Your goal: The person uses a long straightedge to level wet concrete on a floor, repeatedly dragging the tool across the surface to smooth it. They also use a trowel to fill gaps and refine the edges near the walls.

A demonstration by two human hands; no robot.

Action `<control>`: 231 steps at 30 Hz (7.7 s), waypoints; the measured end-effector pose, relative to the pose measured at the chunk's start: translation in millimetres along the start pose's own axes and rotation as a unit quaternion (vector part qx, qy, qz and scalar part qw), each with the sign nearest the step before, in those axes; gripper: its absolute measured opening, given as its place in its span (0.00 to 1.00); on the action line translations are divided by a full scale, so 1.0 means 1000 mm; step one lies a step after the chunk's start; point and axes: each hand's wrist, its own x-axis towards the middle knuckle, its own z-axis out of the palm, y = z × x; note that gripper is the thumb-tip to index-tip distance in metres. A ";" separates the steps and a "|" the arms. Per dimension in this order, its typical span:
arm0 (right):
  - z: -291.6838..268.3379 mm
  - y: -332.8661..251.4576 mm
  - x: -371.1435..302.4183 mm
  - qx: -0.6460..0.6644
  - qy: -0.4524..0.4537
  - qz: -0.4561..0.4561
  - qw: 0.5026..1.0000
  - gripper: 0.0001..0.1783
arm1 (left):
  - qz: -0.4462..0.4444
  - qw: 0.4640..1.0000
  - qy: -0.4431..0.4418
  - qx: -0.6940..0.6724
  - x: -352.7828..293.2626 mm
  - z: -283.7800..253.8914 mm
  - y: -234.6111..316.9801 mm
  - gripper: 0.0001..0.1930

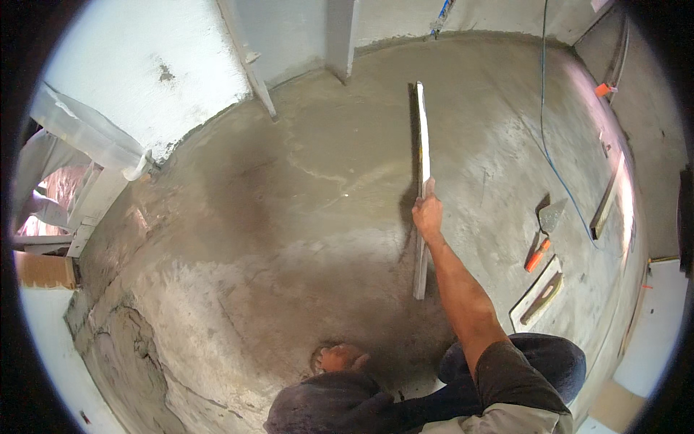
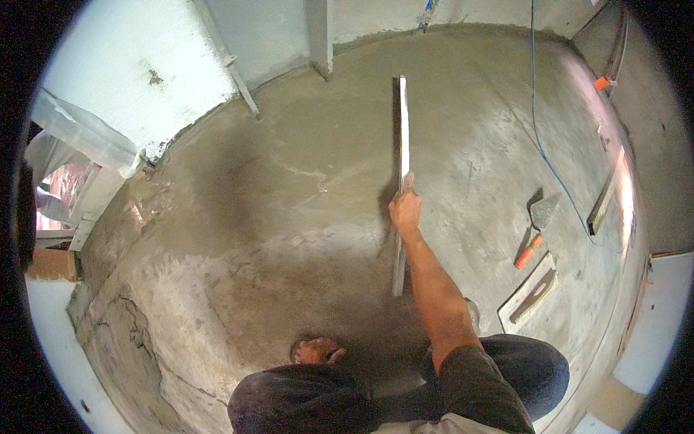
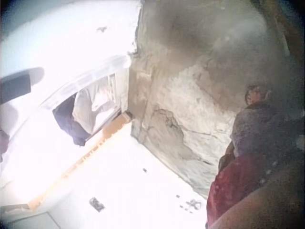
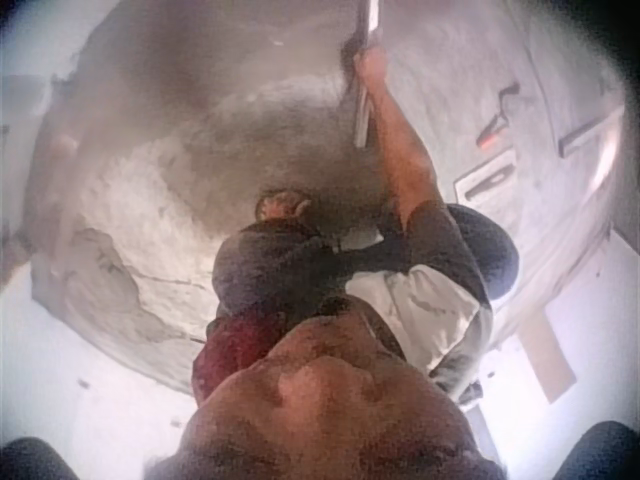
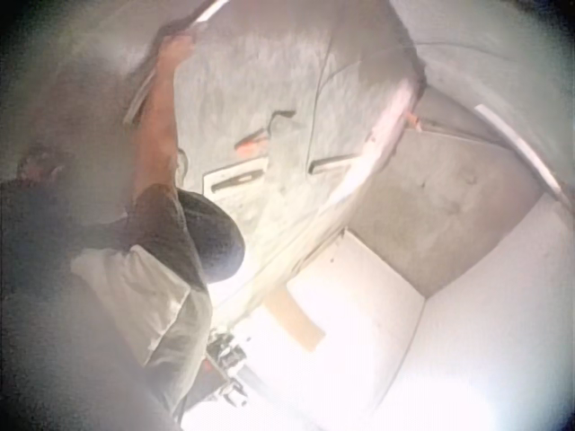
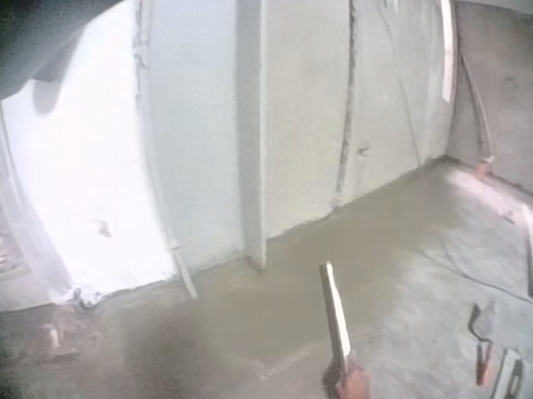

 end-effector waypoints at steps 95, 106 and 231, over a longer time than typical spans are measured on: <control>0.022 -0.125 0.077 -0.040 -0.128 -0.083 0.987 0.33 | 0.013 0.998 0.059 -0.010 -0.006 0.003 -0.005 0.13; 0.021 -0.096 0.074 0.017 -0.094 -0.104 0.990 0.30 | 0.058 0.991 0.117 -0.029 -0.006 0.009 -0.009 0.13; 0.070 -0.199 -0.162 0.031 -0.207 -0.264 0.941 0.39 | 0.075 0.981 0.166 -0.064 -0.012 0.006 -0.010 0.18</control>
